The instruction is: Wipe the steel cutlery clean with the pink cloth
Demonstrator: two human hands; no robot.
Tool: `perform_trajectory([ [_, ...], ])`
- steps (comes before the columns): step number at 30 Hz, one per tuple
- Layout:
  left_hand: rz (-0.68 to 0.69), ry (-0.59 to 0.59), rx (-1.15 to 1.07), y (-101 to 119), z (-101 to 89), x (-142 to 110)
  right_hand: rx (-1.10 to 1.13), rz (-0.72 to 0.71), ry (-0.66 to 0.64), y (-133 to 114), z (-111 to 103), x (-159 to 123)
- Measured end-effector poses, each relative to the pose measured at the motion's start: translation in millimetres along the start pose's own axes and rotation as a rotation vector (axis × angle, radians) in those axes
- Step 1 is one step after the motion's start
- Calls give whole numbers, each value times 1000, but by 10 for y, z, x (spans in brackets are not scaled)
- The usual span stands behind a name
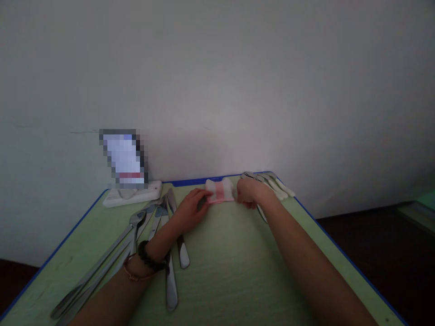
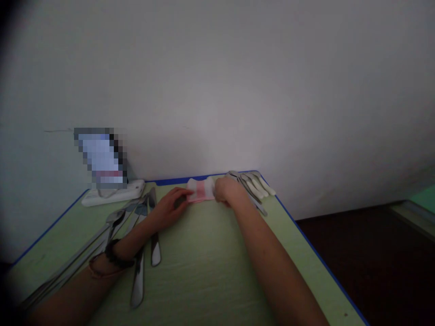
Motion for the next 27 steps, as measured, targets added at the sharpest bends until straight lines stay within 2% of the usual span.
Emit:
perform_trajectory([
  [3, -2, -5, 0, -15, 6, -4, -47, 66, 5, 230, -57, 30],
  [5, -1, -5, -3, -20, 8, -4, -71, 131, 55, 378, -113, 51],
  [7, 2, -2, -4, -21, 7, -2, -72, 159, 54, 451, -110, 64],
  [12, 11, -4, 2, -28, 15, -3, -18, 173, -8, 431, -6, 91],
  [27, 4, -14, 8, -24, 14, -10, -80, 176, 15, 497, 22, 159],
])
Point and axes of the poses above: each hand's wrist, its own x-axis towards the middle knuckle, its own z-axis out of the palm, y = z × x, the point moved 6 cm from there along x, towards the middle knuckle, and after that the axes turned 15 degrees about y, right-handed, at the moved point
